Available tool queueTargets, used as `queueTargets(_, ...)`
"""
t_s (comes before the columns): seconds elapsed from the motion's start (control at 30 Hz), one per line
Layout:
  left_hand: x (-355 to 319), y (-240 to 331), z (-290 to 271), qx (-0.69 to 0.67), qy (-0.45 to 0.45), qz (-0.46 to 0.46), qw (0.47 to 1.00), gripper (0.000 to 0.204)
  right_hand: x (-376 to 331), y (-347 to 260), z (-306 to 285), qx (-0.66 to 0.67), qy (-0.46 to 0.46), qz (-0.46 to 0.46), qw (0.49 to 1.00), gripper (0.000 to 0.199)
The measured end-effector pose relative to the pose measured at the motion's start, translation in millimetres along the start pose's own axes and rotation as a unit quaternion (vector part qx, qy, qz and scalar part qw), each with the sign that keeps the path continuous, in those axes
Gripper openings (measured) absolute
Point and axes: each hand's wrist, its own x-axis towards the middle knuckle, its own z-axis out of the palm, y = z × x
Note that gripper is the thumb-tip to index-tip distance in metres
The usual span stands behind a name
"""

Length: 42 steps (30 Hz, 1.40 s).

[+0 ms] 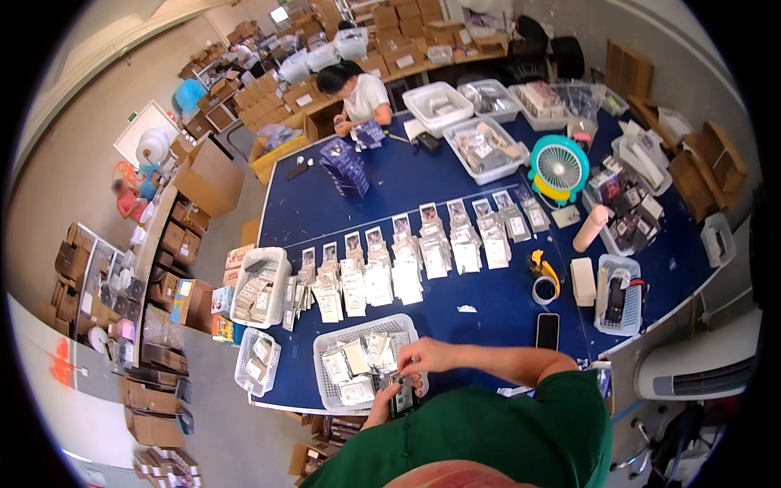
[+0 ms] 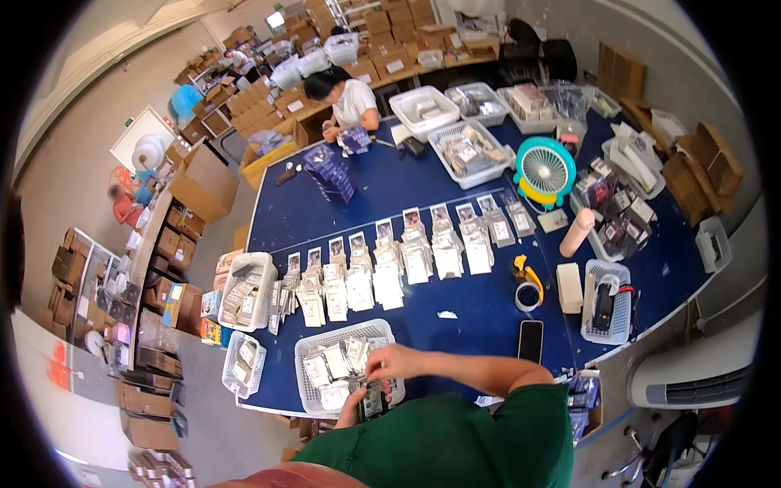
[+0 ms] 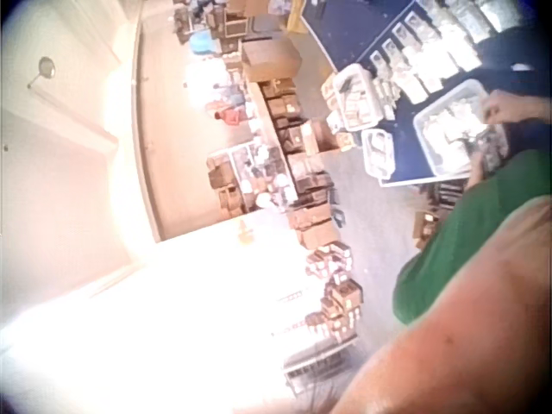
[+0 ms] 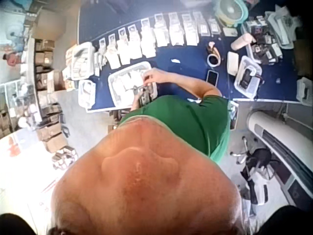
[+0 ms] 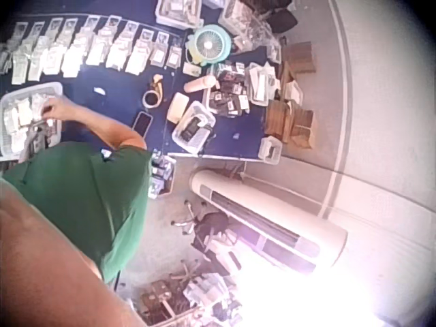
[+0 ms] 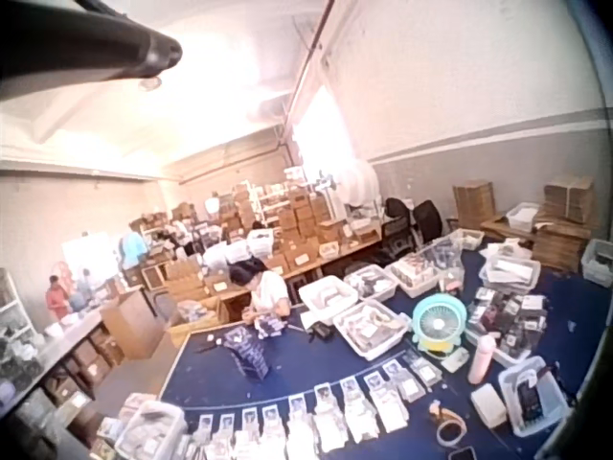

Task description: The person sorts small photos from a table into a small green bag by hand.

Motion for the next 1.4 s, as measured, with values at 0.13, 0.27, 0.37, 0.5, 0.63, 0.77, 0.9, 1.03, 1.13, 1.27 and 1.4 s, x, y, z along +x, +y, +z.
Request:
queueTargets(0.13, -23.1, 7.2, -3.2, 0.003, -0.073, 0.006, 0.997, 0.058, -12.5, -19.1, 31.1, -0.046, 0.016, 0.032, 0.998, 0.009)
queueTargets(0.27, -40.8, 14.4, -13.8, 0.019, -0.120, -0.009, 0.993, 0.053, -12.4, -38.4, 56.7, -0.230, 0.010, 0.017, 0.973, 0.008)
queueTargets(0.37, -47.4, 13.1, -27.7, 0.029, -0.159, -0.020, 0.987, 0.050, -8.8, -53.6, 70.1, -0.284, -0.017, 0.009, 0.959, 0.007)
queueTargets(0.5, -56.9, 13.2, -31.8, 0.034, -0.200, -0.035, 0.979, 0.054, -14.5, -58.5, 82.2, -0.276, -0.030, 0.027, 0.960, 0.007)
queueTargets(0.63, -60.4, 15.1, -21.2, 0.034, -0.220, -0.035, 0.974, 0.059, -22.5, -63.2, 74.0, -0.263, -0.020, 0.035, 0.964, 0.006)
queueTargets(0.77, -54.1, 15.9, -12.9, 0.012, -0.227, 0.025, 0.973, 0.079, -19.4, -78.3, 32.3, -0.200, 0.080, 0.029, 0.976, 0.008)
queueTargets(0.9, -34.0, 5.5, -7.6, -0.044, -0.209, -0.010, 0.977, 0.086, -17.5, -77.2, 20.1, -0.079, 0.130, 0.064, 0.986, 0.007)
queueTargets(1.03, -6.4, -3.7, 0.1, -0.123, -0.241, -0.044, 0.962, 0.087, -24.3, -69.0, 2.3, -0.013, 0.191, 0.062, 0.980, 0.004)
queueTargets(1.13, -0.4, -11.5, 8.2, -0.130, -0.238, -0.041, 0.962, 0.090, -28.6, -57.3, -3.8, -0.008, 0.209, 0.060, 0.976, 0.005)
queueTargets(1.27, 14.4, -12.0, 20.6, -0.111, -0.213, -0.040, 0.970, 0.092, -36.4, -46.0, -23.2, 0.024, 0.224, 0.068, 0.972, 0.006)
queueTargets(1.4, 27.5, -13.6, 26.8, -0.100, -0.186, -0.031, 0.977, 0.088, -41.5, -29.6, -42.9, 0.059, 0.232, 0.055, 0.969, 0.007)
